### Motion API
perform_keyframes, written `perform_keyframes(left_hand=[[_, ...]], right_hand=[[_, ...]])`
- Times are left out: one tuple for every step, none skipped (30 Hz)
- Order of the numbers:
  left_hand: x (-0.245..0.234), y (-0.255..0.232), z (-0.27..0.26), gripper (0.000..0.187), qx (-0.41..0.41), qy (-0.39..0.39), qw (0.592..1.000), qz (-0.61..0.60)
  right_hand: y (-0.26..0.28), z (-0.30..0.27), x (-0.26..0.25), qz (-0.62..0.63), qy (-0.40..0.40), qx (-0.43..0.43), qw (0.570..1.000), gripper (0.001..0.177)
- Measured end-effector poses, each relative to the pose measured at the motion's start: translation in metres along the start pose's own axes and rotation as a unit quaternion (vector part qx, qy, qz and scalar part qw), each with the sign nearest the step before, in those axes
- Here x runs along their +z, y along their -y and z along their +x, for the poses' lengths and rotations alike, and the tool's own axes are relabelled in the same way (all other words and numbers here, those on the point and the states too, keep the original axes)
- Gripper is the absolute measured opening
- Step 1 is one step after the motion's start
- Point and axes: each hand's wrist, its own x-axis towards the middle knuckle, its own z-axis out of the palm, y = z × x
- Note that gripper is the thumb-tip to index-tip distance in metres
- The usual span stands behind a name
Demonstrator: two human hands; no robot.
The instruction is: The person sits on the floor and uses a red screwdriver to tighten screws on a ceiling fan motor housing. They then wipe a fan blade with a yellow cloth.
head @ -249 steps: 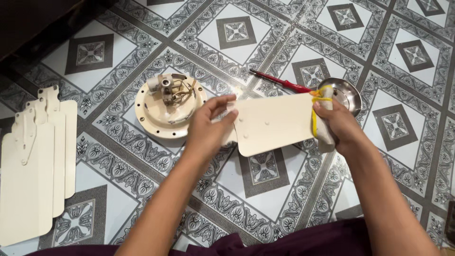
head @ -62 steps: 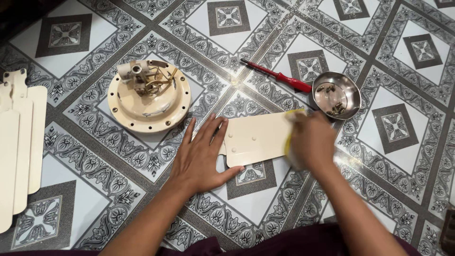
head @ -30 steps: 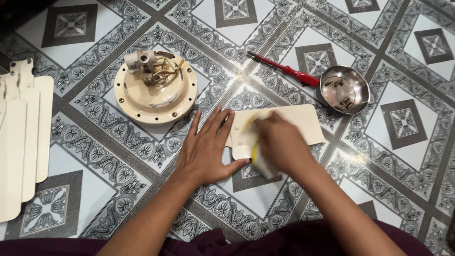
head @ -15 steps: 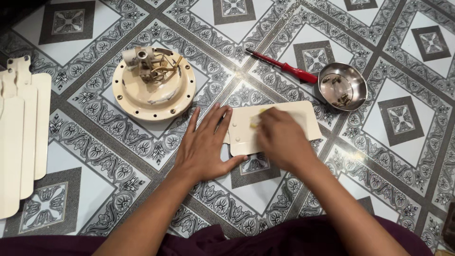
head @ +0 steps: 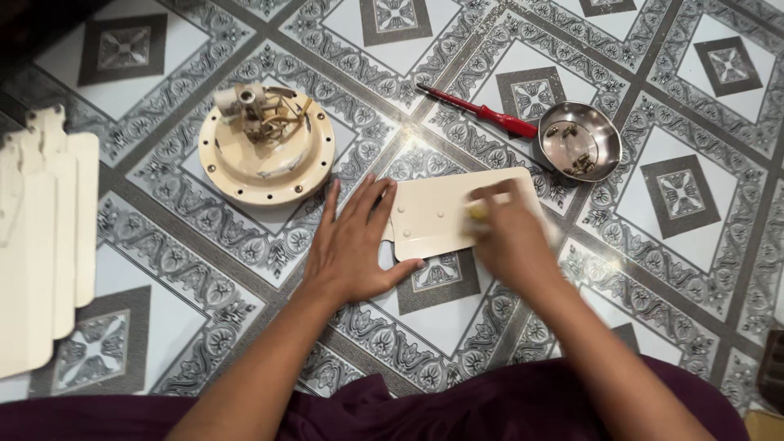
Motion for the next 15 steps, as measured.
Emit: perform_keyframes(left_hand=[[-0.001,0.001,0.000,0.114,0.001,-0.013,1.000,-0.004],[-0.001,0.001,0.000,0.114,0.003,-0.026,1.000,-0.007],[0.000,-0.002,0.000,0.115,0.005,-0.038,0.999,-0.012],[0.001,-0.002,-0.001,0.114,0.010,-0.051,0.998,-0.019],[0.001,-0.001,-0.002,0.114,0.014,-0.064,0.998,-0.026],[0.001,-0.001,-0.003,0.113,0.018,-0.077,0.996,-0.033],[0.001,0.000,-0.003,0.113,0.014,-0.071,0.997,-0.027],[0.001,0.000,-0.002,0.113,0.009,-0.064,0.998,-0.020],[0.002,-0.001,-0.001,0.114,0.003,-0.059,0.998,-0.014],[0.002,-0.002,-0.001,0.114,0.003,-0.060,0.998,-0.008],[0.004,-0.004,0.000,0.114,0.002,-0.063,0.998,-0.004],[0.004,-0.004,0.000,0.115,0.000,-0.065,0.998,-0.001],[0.004,-0.003,0.001,0.114,-0.002,-0.065,0.998,0.005],[0.003,-0.002,0.001,0.114,-0.004,-0.066,0.998,0.011],[0.004,-0.003,0.001,0.113,-0.003,-0.066,0.998,0.013]], right_hand=[[0.015,-0.002,0.007,0.020,-0.022,-0.083,0.996,0.050],[0.027,-0.004,0.012,0.039,-0.046,-0.166,0.984,0.052],[0.033,-0.003,0.012,0.043,-0.005,-0.137,0.990,0.044],[0.036,-0.002,0.010,0.046,0.037,-0.108,0.992,0.035],[0.037,0.000,0.006,0.050,0.078,-0.081,0.992,0.027],[0.034,0.005,0.000,0.063,0.074,-0.056,0.994,0.025],[0.030,0.012,-0.005,0.077,0.070,-0.035,0.994,0.023],[0.024,0.017,-0.011,0.092,0.067,-0.014,0.993,0.021],[0.014,0.021,-0.016,0.076,0.047,0.005,0.996,0.023],[0.002,0.024,-0.021,0.060,0.028,0.024,0.998,0.024],[-0.010,0.025,-0.024,0.041,0.010,0.042,0.998,0.026],[-0.018,0.026,-0.023,0.038,-0.018,0.043,0.998,0.031],[-0.025,0.027,-0.022,0.032,-0.046,0.044,0.997,0.037],[-0.032,0.026,-0.021,0.027,-0.074,0.045,0.996,0.044],[-0.037,0.023,-0.018,0.054,-0.088,0.035,0.994,0.050]])
